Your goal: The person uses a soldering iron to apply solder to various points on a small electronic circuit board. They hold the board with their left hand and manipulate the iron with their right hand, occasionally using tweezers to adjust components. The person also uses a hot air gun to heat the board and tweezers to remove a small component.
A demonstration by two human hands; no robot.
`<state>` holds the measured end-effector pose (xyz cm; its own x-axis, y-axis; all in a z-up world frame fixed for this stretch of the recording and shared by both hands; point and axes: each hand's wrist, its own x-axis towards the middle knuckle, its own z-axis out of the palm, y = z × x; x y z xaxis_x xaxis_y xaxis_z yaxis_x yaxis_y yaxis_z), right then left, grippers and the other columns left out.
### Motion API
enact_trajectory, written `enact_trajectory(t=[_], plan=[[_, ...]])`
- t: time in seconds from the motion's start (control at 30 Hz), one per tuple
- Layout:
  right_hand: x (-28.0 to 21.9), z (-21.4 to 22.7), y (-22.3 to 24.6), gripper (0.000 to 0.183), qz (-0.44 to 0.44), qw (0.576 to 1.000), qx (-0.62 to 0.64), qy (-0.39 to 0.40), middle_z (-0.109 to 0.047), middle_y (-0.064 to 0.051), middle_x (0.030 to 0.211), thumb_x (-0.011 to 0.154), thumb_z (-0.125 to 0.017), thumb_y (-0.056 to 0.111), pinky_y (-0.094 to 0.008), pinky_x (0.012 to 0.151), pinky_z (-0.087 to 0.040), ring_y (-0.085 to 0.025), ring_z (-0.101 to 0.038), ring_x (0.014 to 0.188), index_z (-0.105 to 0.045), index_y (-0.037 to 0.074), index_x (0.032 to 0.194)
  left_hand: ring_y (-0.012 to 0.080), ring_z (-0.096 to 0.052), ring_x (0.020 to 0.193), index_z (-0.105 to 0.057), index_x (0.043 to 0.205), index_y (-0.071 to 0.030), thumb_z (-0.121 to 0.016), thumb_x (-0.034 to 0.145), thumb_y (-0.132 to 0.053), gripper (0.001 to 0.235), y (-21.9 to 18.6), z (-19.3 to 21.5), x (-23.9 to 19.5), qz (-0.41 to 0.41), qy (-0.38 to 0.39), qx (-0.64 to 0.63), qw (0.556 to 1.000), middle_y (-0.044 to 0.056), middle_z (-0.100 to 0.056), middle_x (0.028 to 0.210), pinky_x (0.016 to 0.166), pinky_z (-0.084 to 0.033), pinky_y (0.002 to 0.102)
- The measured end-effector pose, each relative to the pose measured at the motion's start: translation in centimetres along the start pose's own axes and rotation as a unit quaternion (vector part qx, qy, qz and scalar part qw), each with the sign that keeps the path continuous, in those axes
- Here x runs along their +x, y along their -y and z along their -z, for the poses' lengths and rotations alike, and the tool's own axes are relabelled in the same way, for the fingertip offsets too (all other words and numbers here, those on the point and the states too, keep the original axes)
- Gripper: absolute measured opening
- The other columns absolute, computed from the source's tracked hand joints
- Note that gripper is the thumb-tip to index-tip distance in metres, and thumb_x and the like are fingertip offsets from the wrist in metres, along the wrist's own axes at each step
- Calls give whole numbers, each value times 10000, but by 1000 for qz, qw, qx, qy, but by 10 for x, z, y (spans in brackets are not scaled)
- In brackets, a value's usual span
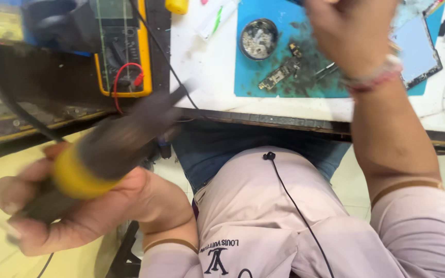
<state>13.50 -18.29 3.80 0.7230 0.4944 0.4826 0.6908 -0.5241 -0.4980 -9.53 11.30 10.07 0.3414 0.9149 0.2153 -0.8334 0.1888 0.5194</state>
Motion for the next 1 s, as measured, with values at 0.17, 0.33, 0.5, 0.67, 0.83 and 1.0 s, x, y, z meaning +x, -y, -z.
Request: enact_trajectory(t=[0.17, 0.33, 0.5, 0.67, 0.83, 1.0], plan=[[-49, 83, 8, 258, -6, 990, -116, 77, -705, -104, 1044, 974, -624, -87, -349, 779, -514, -263, -664, 893, -723, 35, 1179, 205, -626, 588, -452, 1057, -120, -592, 1042, -429, 339, 30, -32, -20, -57, 257, 38, 964, 69, -594, 695, 675, -629, 386], [-80, 85, 2, 313, 3, 965, -230, 126, -696, -45, 1216, 945, -691, -31, -345, 906, -484, -268, -581, 1030, -744, 74, 1235, 240, -653, 571, -508, 952, -91, -708, 982, -273, 272, 47, -70, -40, 16, 382, 155, 911, 86, -620, 714, 591, -621, 416], [-87, 83, -8, 188, 27, 959, -258, 113, -676, -14, 1213, 973, -772, 80, -376, 976, -406, -254, -555, 1079, -740, 124, 1153, 162, -635, 668, -523, 990, -32, -748, 998, -48, 227, 83, -69, -53, 135, 376, 322, 858, 120, -661, 827, 683, -564, 277], [-103, 82, -23, 182, 74, 958, -271, 63, -627, 8, 1259, 997, -701, 49, -372, 1036, -366, -219, -544, 1167, -700, 111, 1168, 123, -631, 694, -514, 974, -22, -726, 1026, -10, 219, 95, -58, -53, 158, 412, 284, 851, 105, -657, 797, 748, -556, 239], [-109, 92, -22, 191, 62, 954, -283, 75, -655, 21, 1229, 1006, -684, 33, -370, 1070, -361, -189, -574, 1194, -696, 114, 1179, 151, -630, 669, -521, 868, -28, -665, 1004, -11, 198, 95, -53, -46, 228, 426, 230, 845, 97, -635, 789, 738, -581, 309], [-115, 104, -9, 215, -71, 977, -197, 49, -677, -43, 1156, 991, -661, -17, -315, 942, -439, -172, -610, 1044, -691, 75, 1183, 173, -606, 629, -508, 899, -48, -630, 1026, -73, 178, 93, -52, -51, 256, 334, 132, 898, 93, -596, 730, 756, -576, 366]])
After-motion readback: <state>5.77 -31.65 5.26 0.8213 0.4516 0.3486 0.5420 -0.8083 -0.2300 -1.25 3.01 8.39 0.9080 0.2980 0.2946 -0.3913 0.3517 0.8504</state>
